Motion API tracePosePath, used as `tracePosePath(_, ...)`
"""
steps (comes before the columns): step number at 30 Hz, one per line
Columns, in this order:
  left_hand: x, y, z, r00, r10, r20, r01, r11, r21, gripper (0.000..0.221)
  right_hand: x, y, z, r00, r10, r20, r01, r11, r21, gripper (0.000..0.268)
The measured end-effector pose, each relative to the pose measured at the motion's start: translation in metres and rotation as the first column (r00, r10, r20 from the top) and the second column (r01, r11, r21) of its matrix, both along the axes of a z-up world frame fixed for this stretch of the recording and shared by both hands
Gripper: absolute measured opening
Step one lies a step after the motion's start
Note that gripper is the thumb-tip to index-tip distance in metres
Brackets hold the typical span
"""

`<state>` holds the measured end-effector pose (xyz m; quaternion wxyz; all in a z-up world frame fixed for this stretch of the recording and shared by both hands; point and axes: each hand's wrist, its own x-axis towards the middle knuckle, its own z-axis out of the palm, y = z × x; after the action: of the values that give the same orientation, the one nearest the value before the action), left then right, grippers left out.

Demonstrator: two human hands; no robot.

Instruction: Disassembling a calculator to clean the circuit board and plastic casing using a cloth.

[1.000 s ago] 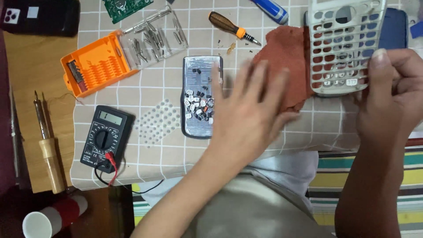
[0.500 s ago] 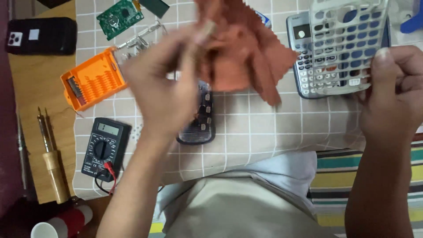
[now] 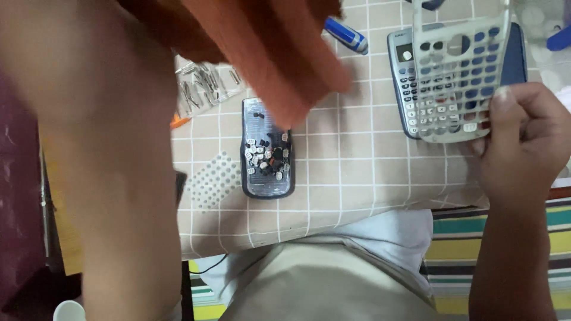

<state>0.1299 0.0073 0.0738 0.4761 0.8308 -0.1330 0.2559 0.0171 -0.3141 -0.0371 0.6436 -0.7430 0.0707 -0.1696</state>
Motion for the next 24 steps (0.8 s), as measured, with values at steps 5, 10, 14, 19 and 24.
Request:
tracePosePath(5,-0.012,-0.001,-0.015,0.993,0.105,-0.056,-0.086,0.957,0.277,0.023,-0.009,-0.004,-0.004,0.998,-0.057,0.016,0.059,0.947,-0.317,0.020)
tracePosePath(10,-0.032,0.007,-0.040,0.969,0.230,-0.086,-0.151,0.835,0.529,0.025,-0.007,0.021,0.013,0.998,0.028,0.062,-0.015,0.980,-0.199,0.017)
tracePosePath(14,-0.049,0.005,-0.057,0.945,0.316,-0.086,-0.169,0.694,0.700,0.030,-0.008,0.031,0.016,0.997,0.061,0.045,-0.049,0.969,-0.244,0.005)
tracePosePath(19,-0.075,-0.002,-0.061,0.899,0.436,-0.053,-0.174,0.463,0.869,0.040,-0.016,0.056,0.022,0.984,0.127,-0.123,-0.125,0.992,0.027,0.009)
tracePosePath(24,-0.111,0.017,-0.075,0.827,0.562,0.024,-0.153,0.184,0.971,0.051,-0.025,0.116,0.034,0.898,0.432,-0.087,-0.362,0.836,0.411,0.035)
